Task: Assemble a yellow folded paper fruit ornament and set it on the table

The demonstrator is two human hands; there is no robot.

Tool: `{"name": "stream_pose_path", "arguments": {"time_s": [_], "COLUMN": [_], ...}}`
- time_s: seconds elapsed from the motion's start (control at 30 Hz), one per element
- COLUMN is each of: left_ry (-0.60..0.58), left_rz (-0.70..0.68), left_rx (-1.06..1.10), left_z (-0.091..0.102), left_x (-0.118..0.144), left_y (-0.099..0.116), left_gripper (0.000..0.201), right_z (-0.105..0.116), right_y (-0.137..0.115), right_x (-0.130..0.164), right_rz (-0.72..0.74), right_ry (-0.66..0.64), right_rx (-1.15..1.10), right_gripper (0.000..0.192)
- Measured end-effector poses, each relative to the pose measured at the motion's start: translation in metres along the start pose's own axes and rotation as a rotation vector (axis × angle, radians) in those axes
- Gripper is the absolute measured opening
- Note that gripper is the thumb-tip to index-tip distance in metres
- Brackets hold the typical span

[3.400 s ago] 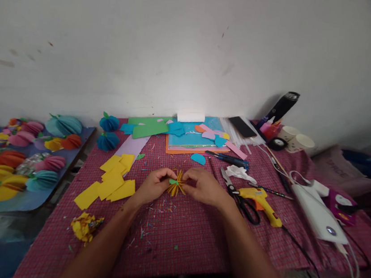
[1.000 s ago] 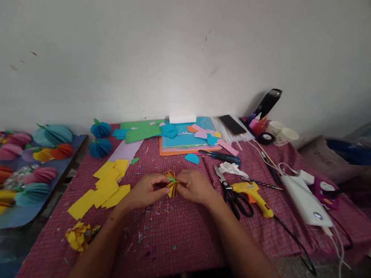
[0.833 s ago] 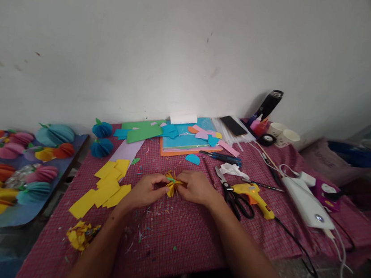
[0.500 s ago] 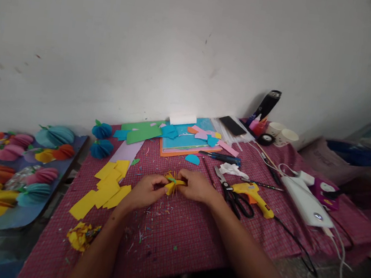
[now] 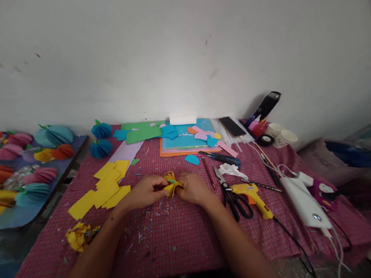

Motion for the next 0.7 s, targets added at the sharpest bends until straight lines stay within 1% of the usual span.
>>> {"name": "stream_pose_path", "arguments": {"time_s": [0.17,0.3,0.43,0.5,0.6,0.67,0.7], "left_ry": [0.003,-0.003,-0.015,-0.015,0.000,0.002,0.002], "left_rz": [0.005,-0.004,-0.022,-0.033,-0.055,-0.074,-0.085], "left_rx": [-0.003,-0.006,-0.055,-0.100,-0.140,-0.143,-0.144], "left_z": [0.001,0.000,-0.001,0.000,0.001,0.002,0.003], "left_x": [0.000,-0.001,-0.001,-0.002,-0.002,-0.003,-0.004], "left_y": [0.001,0.001,0.002,0.002,0.002,0.002,0.003], "left_gripper": [0.013,0.010,0.010,0.011,0.014,0.016,0.016], "right_z": [0.001,-0.003,-0.001,0.006,0.022,0.033,0.038], "right_y": [0.001,0.000,0.000,0.000,0.002,0.007,0.011], "right_x": [0.001,-0.001,0.001,0.004,0.009,0.011,0.011], "right_rz": [-0.008,-0.015,-0.010,0.025,0.111,0.137,0.122], "right_ry": [0.010,0.012,0.027,0.018,-0.002,-0.008,0.028], "right_rx": [0.033,0.069,0.046,-0.011,-0.185,-0.323,-0.374], "right_gripper": [0.018,0.017,0.016,0.017,0.024,0.020,0.018]}}
Point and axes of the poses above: each hand's wrist, its own x-axis away from the middle knuckle, its own z-axis out of the back of the hand, y = z × x, the point moved 5 cm from there along -x, towards the middle knuckle, and after that the axes turned 12 degrees about -z, right-handed, at the moved point
